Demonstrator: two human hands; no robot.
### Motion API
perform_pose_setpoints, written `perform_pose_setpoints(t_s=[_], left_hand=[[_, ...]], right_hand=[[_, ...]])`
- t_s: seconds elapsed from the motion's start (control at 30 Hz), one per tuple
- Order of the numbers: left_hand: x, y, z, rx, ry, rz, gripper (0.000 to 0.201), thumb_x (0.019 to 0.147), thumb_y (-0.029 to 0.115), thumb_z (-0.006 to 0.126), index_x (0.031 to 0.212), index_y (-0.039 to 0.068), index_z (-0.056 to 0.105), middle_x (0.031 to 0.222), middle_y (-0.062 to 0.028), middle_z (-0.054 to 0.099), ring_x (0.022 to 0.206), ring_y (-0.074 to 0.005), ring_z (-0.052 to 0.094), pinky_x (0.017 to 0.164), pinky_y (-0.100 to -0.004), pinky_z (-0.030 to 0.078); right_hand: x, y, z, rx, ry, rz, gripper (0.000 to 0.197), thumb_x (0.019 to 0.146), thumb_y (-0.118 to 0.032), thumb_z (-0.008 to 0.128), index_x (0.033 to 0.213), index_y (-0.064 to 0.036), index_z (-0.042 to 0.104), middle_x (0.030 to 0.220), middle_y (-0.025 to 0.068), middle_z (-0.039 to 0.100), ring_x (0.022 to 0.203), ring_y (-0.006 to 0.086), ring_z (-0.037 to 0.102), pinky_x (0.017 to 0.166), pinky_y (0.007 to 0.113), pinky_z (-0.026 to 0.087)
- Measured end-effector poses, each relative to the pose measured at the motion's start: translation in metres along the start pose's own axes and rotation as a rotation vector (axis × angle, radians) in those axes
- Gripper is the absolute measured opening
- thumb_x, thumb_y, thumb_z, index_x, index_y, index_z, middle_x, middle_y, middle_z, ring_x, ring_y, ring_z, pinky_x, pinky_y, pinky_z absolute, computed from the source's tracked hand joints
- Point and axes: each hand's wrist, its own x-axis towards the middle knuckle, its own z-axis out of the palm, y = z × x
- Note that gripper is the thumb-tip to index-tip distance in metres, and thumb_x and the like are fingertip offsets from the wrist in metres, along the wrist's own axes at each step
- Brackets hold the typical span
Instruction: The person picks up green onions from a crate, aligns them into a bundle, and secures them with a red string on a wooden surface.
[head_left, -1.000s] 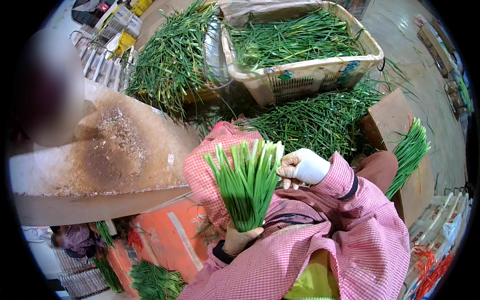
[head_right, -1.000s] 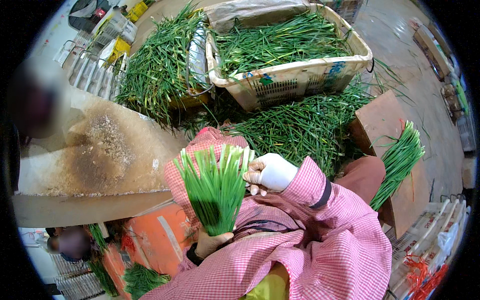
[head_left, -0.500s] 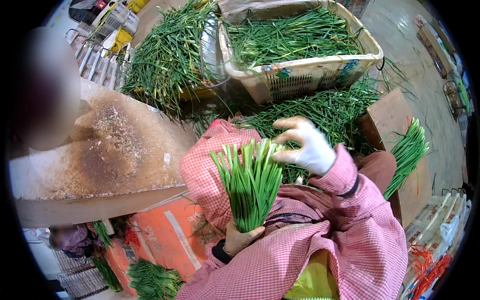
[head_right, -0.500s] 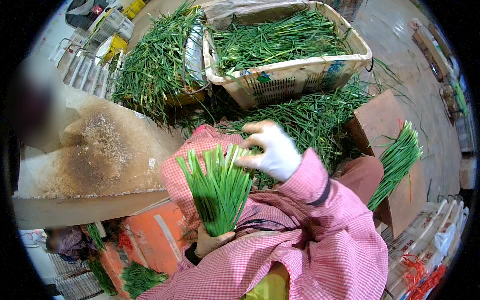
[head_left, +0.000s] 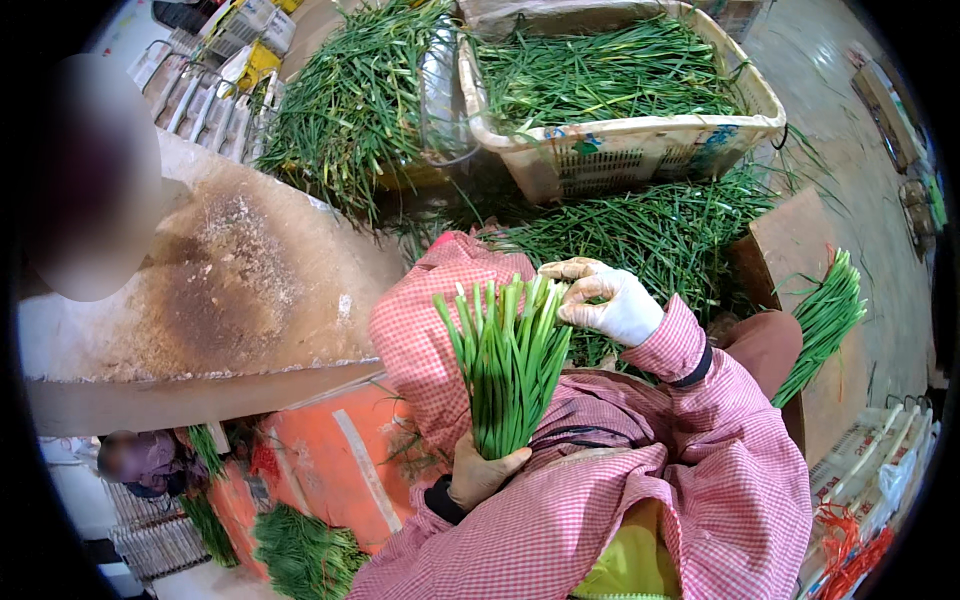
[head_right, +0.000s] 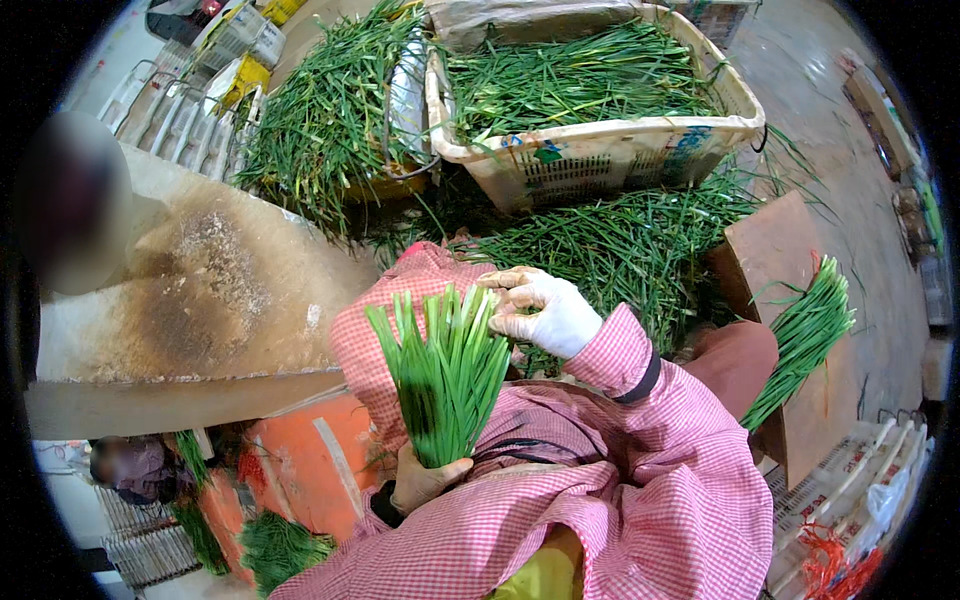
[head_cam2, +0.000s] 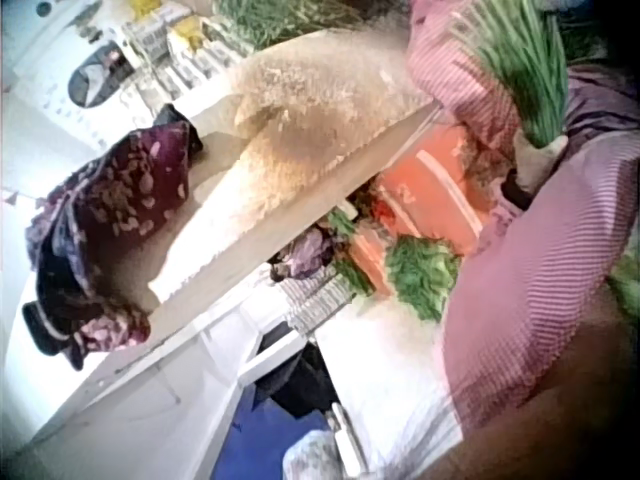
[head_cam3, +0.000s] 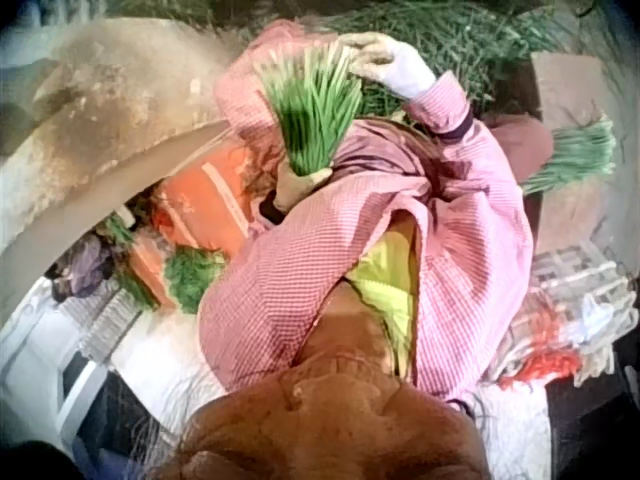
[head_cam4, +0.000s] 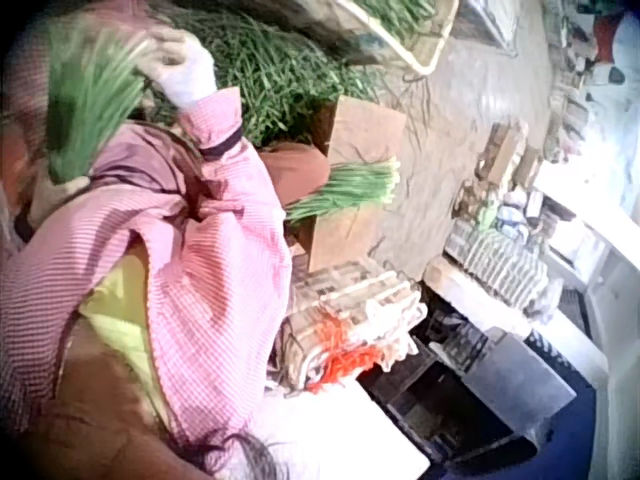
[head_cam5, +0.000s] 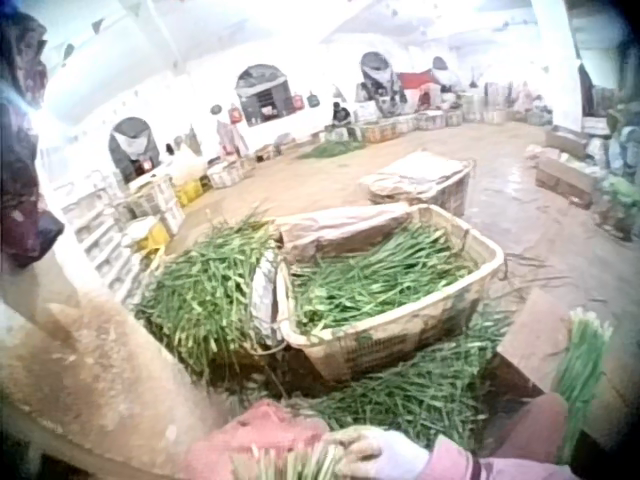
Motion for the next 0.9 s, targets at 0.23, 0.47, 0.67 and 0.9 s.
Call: perform_pose_setpoints(t_s=[0.23, 0.47, 0.67, 0.9], left_hand=[[-0.001, -0.005, -0.002, -0.094, 0.015, 0.023, 0.036, 0.067, 0.004, 0.072, 0.099, 0.002, 0.055, 0.09, -0.0027, 0.061, 0.079, -0.0107, 0.057, 0.072, -0.0261, 0.046], [-0.003, -0.003, -0.004, -0.201, 0.004, -0.012, 0.035, 0.067, 0.002, 0.071, 0.098, 0.002, 0.056, 0.089, -0.0025, 0.062, 0.078, -0.0107, 0.057, 0.072, -0.0259, 0.046], [-0.002, 0.01, -0.001, -0.231, -0.055, -0.065, 0.036, 0.067, 0.001, 0.071, 0.099, 0.003, 0.056, 0.09, -0.0019, 0.061, 0.079, -0.0107, 0.056, 0.072, -0.0259, 0.046], [-0.004, -0.001, 0.001, -0.167, -0.027, -0.007, 0.039, 0.068, 0.002, 0.071, 0.103, 0.003, 0.054, 0.092, -0.0014, 0.06, 0.081, -0.0103, 0.055, 0.074, -0.0252, 0.045]], right_hand=[[-0.001, -0.003, -0.008, -0.184, 0.024, 0.169, 0.016, 0.075, -0.016, 0.065, 0.083, -0.0032, 0.067, 0.107, 0.0176, 0.058, 0.098, 0.0213, 0.055, 0.084, 0.032, 0.044], [0.004, 0.009, -0.003, 0.063, 0.32, 0.166, 0.012, 0.079, -0.012, 0.059, 0.079, -0.0032, 0.066, 0.084, 0.0068, 0.065, 0.076, 0.0143, 0.059, 0.07, 0.026, 0.048], [-0.015, 0.03, -0.132, -1.037, 0.912, 0.347, 0.028, 0.075, -0.024, 0.065, 0.091, -0.0016, 0.06, 0.099, 0.016, 0.059, 0.088, 0.0273, 0.057, 0.08, 0.036, 0.045], [-0.003, 0.009, 0.002, -0.199, -0.048, 0.068, 0.02, 0.07, -0.023, 0.069, 0.071, -0.0038, 0.065, 0.111, 0.0124, 0.057, 0.113, 0.0299, 0.044, 0.097, 0.042, 0.033]])
